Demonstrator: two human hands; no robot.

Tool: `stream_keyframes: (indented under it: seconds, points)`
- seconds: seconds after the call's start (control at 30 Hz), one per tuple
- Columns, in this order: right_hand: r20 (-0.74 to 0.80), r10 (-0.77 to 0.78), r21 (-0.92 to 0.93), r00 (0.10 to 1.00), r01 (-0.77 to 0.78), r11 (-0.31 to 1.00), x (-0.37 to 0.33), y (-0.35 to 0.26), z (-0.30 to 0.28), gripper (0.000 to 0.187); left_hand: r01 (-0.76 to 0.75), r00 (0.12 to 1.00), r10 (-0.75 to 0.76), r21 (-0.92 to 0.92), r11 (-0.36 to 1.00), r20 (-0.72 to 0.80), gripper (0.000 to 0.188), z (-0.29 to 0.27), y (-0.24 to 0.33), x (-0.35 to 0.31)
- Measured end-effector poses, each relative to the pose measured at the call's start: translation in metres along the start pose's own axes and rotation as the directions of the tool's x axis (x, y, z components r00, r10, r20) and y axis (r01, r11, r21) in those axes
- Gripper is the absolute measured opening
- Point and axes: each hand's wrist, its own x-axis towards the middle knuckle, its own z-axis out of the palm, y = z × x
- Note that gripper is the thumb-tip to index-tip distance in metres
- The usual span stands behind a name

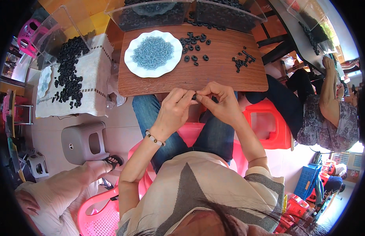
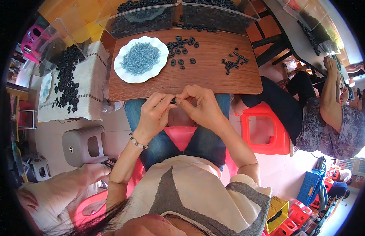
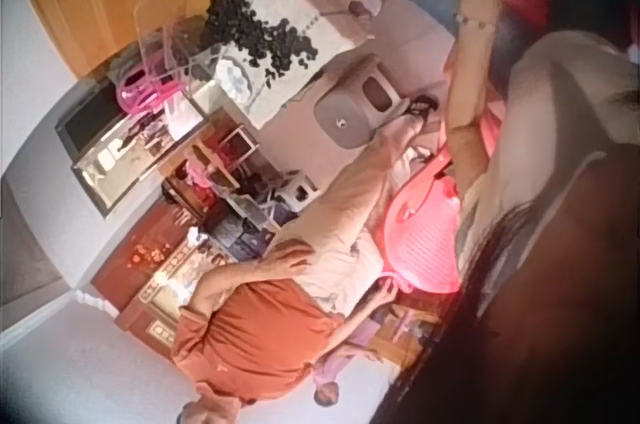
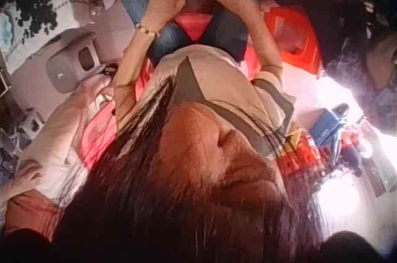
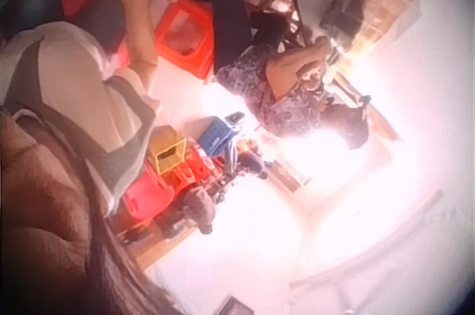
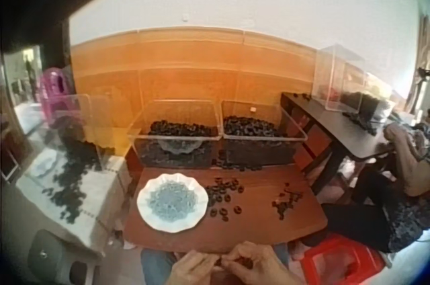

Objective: Manually inserting tiny blue beads into small black plastic components at a workshop table.

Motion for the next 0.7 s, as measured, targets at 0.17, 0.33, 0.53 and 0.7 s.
stream_keyframes:
  seconds: [0.17,0.33,0.53,0.7]
  points:
    - [0.208,0.115,0.355,0.971,-0.184,0.917,0.009,0.000,-0.022,0.014,0.057,0.998,-0.058,-0.106,0.993,-0.004,0.029,-0.003,0.002,0.001]
    - [0.318,0.093,0.529,0.943,-0.258,0.808,0.009,0.022,-0.026,0.030,0.108,0.994,-0.112,-0.172,0.979,-0.010,0.028,-0.004,0.006,0.002]
    - [0.552,0.027,0.700,0.833,-0.481,0.528,0.006,0.045,-0.013,0.051,0.087,0.995,-0.090,-0.106,0.991,-0.031,0.032,-0.006,0.010,0.003]
    - [0.553,-0.033,0.757,0.833,-0.485,0.439,0.004,0.034,-0.004,0.051,-0.024,0.999,0.024,0.018,1.000,-0.028,0.041,-0.007,0.011,0.004]
